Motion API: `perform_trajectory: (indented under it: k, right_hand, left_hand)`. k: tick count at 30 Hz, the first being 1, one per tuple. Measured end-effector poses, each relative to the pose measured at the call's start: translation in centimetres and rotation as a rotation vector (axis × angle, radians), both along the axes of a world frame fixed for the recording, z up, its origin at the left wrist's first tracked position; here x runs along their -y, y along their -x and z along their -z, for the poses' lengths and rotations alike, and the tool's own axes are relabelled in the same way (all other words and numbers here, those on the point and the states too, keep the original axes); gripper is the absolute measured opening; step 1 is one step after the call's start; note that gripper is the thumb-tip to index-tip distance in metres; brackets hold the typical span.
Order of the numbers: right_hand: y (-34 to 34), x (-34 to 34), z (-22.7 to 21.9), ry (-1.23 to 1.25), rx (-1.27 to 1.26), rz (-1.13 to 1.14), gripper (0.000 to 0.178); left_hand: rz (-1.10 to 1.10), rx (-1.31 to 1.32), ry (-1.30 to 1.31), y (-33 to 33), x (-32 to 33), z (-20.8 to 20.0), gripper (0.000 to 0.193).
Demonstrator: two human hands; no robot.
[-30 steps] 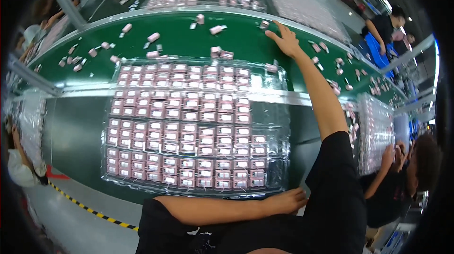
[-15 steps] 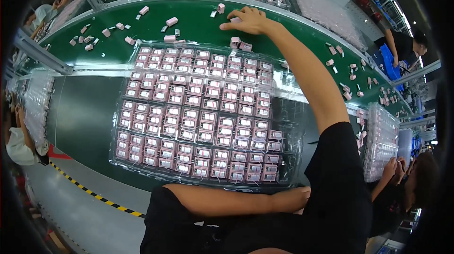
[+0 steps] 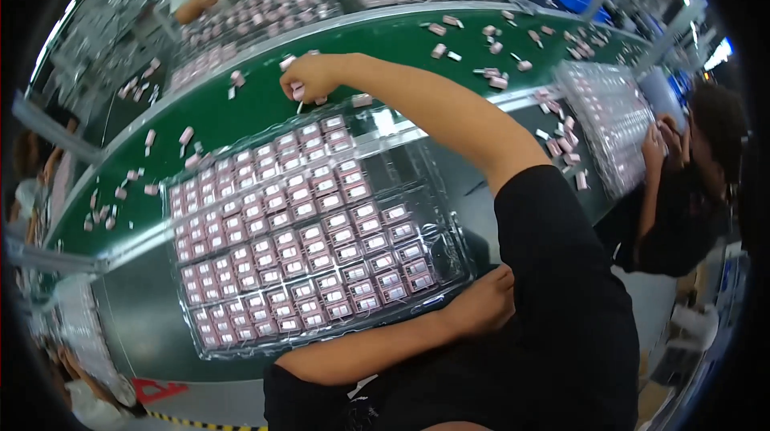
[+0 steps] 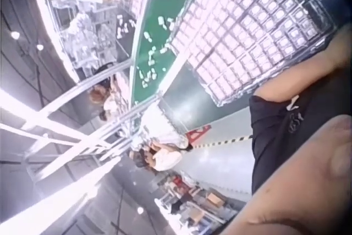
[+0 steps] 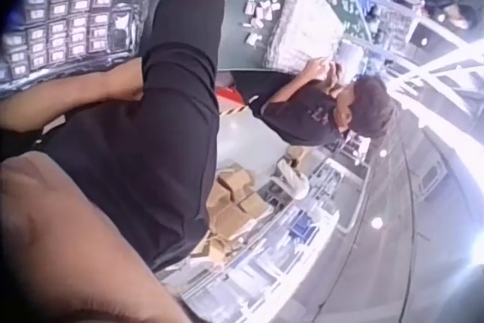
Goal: The person assembles small electronic components into plastic housings by hand, taking components from a tray and inserting them into the housings.
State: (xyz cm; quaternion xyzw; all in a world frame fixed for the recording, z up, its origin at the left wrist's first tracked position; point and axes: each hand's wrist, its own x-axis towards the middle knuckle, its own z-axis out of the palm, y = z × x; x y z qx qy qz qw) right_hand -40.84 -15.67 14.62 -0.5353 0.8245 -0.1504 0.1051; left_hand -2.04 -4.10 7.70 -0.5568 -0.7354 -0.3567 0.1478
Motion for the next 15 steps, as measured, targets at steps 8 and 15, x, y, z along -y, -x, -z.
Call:
perform_trajectory:
  k: [8, 15]
  right_hand:
    - [-4.3, -18.1, -10.3, -0.196, 0.462, 0.270, 0.030]
    - [-4.6, -26.5, -12.7, -0.446, 0.346, 0.794, 0.058]
  left_hand:
    - [0.188, 0.560, -0.139, -0.2, 0.3, -0.7, 0.023]
    - [0.184, 0.613, -0.143, -0.1, 0.7, -0.9, 0.021]
